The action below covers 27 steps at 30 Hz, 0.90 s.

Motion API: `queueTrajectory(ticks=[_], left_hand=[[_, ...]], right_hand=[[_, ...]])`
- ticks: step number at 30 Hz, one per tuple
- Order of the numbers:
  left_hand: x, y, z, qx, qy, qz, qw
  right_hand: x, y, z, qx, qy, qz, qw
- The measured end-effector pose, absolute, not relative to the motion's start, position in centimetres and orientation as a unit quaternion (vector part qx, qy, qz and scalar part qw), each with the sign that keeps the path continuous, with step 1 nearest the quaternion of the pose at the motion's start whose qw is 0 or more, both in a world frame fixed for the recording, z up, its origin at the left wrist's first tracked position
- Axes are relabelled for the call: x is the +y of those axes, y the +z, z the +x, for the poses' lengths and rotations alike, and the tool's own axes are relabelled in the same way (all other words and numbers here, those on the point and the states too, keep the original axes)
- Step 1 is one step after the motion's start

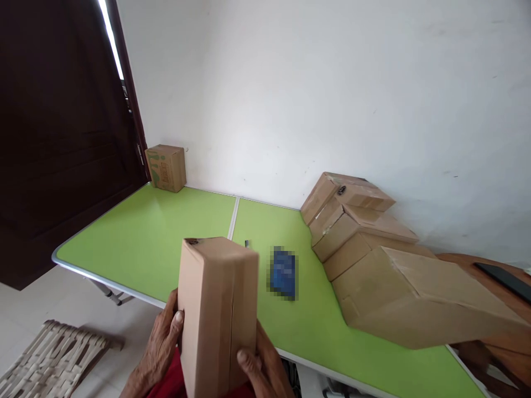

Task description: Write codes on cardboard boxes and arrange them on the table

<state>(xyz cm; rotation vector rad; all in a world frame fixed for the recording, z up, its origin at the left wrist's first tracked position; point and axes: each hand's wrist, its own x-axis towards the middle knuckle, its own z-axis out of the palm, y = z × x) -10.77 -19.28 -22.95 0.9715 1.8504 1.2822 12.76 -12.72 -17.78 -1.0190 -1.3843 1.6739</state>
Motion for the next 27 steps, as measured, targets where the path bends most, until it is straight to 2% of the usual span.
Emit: queueTrajectory(ticks=[6, 11, 14, 19, 24, 27], left_hand=[[-19.5, -19.6, -10.5, 0.683, 0.547, 0.329, 0.355], [-18.8, -19.2, -12.1, 0.611, 0.574, 0.337, 0.428], [-17.0, -18.2, -12.9, 0.613, 0.597, 0.372, 0.360], [-13.8, -17.2, -14.7, 0.731, 0.502, 0.400, 0.233], [-10.3, -19.8, -19.2, 0.801, 0.486, 0.347, 0.049], [-7.7, -21.9, -22.9, 0.788, 0.491, 0.370, 0.015]], right_hand=[[-6.0, -15.5, 8.3, -0.624, 0.640, -0.291, 0.341], [-2.4, -12.0, 4.2, -0.714, 0.567, -0.279, 0.300], [0.1, -11.2, 1.4, -0.735, 0.549, -0.281, 0.282], [3.7, -11.6, -2.4, -0.720, 0.570, -0.259, 0.298], [6.6, -12.0, -6.1, -0.702, 0.622, -0.217, 0.271], [8.6, -12.8, -9.6, -0.697, 0.630, -0.217, 0.265]])
